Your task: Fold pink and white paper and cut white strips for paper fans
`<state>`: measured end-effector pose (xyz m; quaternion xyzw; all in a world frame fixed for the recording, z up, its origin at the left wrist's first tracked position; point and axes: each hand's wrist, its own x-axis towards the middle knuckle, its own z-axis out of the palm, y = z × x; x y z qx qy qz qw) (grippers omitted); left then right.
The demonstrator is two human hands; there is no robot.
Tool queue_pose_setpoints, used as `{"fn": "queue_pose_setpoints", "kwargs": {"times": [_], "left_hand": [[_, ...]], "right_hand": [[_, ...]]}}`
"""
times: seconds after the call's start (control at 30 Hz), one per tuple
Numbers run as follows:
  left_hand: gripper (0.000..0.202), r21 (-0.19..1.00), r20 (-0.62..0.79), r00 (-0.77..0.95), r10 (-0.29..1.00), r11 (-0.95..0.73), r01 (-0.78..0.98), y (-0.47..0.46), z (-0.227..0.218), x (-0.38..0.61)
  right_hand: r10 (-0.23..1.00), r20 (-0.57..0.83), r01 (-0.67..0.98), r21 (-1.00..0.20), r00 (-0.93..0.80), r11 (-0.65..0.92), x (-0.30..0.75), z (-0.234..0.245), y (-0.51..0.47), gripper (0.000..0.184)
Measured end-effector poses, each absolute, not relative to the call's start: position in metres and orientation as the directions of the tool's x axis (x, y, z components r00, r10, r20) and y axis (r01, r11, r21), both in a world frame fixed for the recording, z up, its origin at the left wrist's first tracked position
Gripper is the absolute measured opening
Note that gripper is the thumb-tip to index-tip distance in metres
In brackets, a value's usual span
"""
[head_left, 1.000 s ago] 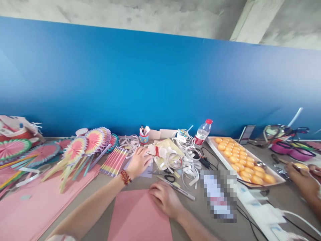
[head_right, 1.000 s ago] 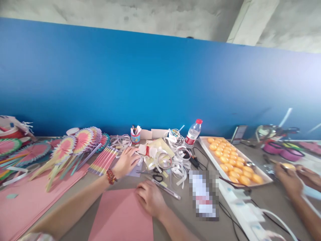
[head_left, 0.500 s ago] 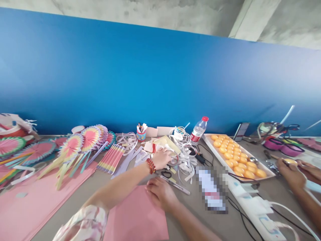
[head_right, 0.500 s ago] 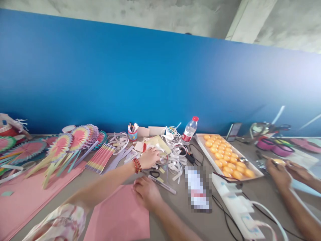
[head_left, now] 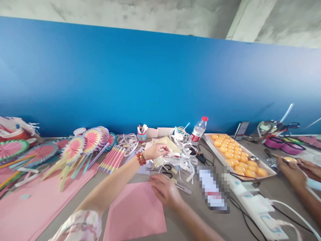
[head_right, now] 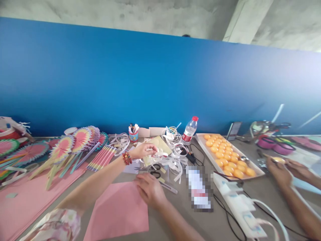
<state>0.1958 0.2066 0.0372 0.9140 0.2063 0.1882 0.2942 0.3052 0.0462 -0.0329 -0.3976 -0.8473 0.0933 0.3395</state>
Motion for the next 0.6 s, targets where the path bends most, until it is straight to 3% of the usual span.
{"fn": "queue_pose_setpoints", "kwargs": {"times": [0.2, 0.3, 0.4, 0.5, 0.6], "left_hand": [[0.025, 0.687, 0.231, 0.853, 0.468, -0.699, 0.198, 0.182, 0.06, 0.148], [0.019, 0.698, 0.216, 0.877, 0.428, -0.696, 0.168, 0.16, 0.07, 0.123], [0.019, 0.7, 0.217, 0.878, 0.428, -0.695, 0.166, 0.139, 0.072, 0.106], [0.016, 0.691, 0.293, 0.782, 0.551, -0.687, 0.225, 0.115, 0.063, 0.093], [0.016, 0.725, 0.368, 0.538, 0.758, -0.596, 0.344, 0.088, 0.045, 0.081]], "right_hand": [[0.653, 0.758, 0.727, -0.441, -0.012, 0.526, 0.337, 0.023, 0.038, 0.032], [0.783, 0.602, 0.718, -0.474, -0.158, 0.51, 0.339, 0.04, 0.035, 0.028], [0.87, 0.376, 0.618, -0.613, -0.32, 0.492, 0.328, 0.039, 0.031, 0.019], [0.878, 0.377, 0.594, -0.648, -0.294, 0.477, 0.312, 0.03, 0.025, 0.018], [0.842, 0.446, 0.584, -0.611, -0.302, 0.534, 0.299, 0.025, 0.016, 0.012]]}}
